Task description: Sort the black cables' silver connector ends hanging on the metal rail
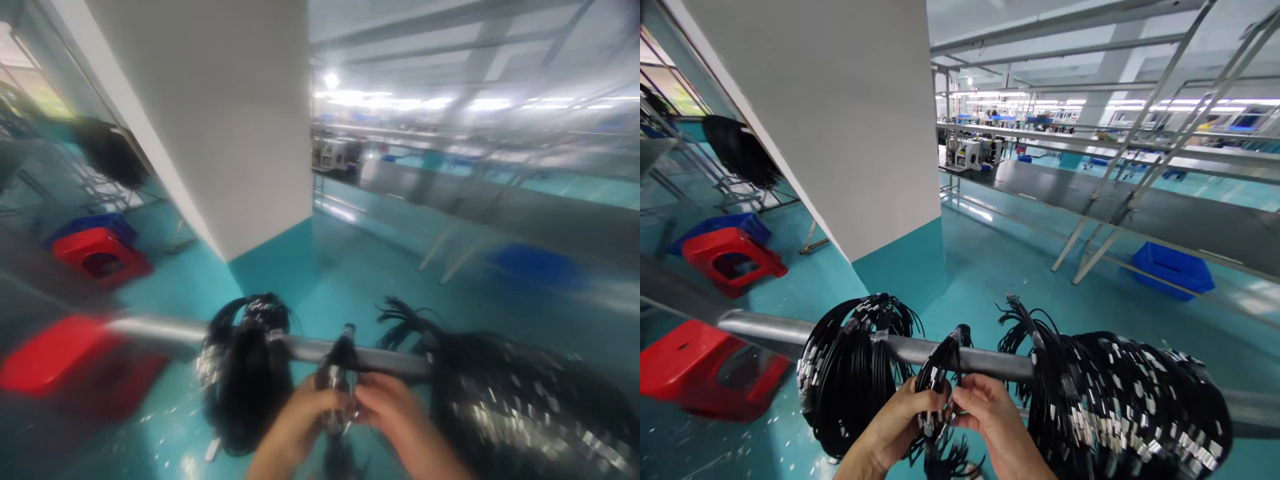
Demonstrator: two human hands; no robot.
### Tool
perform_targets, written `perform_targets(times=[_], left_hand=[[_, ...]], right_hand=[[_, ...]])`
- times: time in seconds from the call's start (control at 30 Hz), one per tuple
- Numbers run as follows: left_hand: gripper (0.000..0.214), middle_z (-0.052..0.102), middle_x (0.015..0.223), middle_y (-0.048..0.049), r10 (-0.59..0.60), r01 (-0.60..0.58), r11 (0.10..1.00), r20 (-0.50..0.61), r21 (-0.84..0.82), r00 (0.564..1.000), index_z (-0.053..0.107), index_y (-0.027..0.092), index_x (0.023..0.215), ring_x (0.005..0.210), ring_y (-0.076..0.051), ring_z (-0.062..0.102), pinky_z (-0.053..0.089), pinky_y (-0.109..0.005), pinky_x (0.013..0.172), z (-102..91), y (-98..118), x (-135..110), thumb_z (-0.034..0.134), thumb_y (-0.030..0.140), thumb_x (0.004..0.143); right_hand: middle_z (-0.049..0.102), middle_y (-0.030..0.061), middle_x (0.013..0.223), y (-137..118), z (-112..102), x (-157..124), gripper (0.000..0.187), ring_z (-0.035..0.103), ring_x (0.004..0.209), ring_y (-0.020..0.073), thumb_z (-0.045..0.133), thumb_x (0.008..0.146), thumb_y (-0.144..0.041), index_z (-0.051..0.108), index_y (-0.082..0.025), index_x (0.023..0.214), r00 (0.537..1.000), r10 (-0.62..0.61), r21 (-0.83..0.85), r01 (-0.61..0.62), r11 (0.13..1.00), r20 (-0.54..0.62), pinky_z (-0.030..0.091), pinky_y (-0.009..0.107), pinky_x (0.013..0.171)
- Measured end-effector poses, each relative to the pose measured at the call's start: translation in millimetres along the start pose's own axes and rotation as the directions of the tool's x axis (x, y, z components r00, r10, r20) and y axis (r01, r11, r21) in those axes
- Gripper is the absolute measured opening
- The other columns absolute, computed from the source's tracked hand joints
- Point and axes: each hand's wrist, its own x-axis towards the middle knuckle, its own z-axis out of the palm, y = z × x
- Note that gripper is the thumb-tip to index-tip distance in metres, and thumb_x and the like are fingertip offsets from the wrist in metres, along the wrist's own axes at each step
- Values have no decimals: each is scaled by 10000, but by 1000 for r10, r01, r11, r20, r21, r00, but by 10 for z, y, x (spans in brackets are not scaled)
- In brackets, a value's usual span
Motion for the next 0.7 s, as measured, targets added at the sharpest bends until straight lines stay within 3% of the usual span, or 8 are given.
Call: perform_targets(times=[0.1, 0.2, 0.33, 0.5, 0.6, 0.7], left_hand=[[111, 585, 651, -16, -14, 17, 997, 34, -71, 999, 605, 110, 750, 607, -118, 508, 358, -244, 584, -51, -44, 24, 565, 104, 647], [77, 546, 587, 10, -13, 14, 998, 12, -68, 1000, 590, 117, 693, 556, -101, 473, 335, -228, 544, 21, 6, 0, 627, 136, 629], [245, 593, 639, -9, 49, -48, 998, -15, 45, 999, 636, 97, 725, 619, -116, 502, 361, -227, 592, 175, 125, -61, 755, 186, 530], [203, 623, 687, -30, 103, -87, 981, -86, 173, 991, 660, 83, 756, 655, -129, 514, 384, -248, 636, 161, 106, -53, 715, 190, 591], [83, 571, 607, 7, 57, -49, 994, -78, 102, 995, 631, 100, 701, 565, -93, 473, 349, -217, 546, 73, 39, -30, 652, 132, 627], [127, 591, 653, -8, 8, -8, 1000, -25, -8, 1000, 632, 107, 768, 589, -105, 515, 380, -225, 575, 37, 22, -29, 623, 100, 642]], right_hand=[[680, 61, 727, -41, -29, -40, 213, 632, 700, 208, 696, 671, -324, 670, -147, 787, 1000, -4, 10, 4, 1000, 17, 510, 377, 685], [666, 36, 749, -55, -55, -80, 193, 626, 735, 194, 668, 711, -321, 669, -169, 829, 1000, -27, 30, 27, 999, -13, 514, 369, 703], [672, 24, 765, -17, -27, -76, 227, 624, 752, 180, 702, 661, -372, 673, -185, 786, 995, -55, -15, 54, 998, -84, 523, 331, 695], [675, 17, 684, -73, 79, -81, 257, 623, 688, 172, 740, 592, -398, 670, -173, 694, 991, -30, -4, 29, 1000, -134, 521, 300, 645], [660, 9, 653, -123, 83, -111, 198, 616, 688, 164, 711, 641, -365, 668, -177, 685, 997, 3, 3, -3, 1000, -76, 519, 307, 676], [664, 18, 716, -123, 42, -131, 224, 618, 731, 178, 669, 676, -401, 672, -193, 760, 993, -58, -98, 48, 994, -106, 517, 307, 687]])
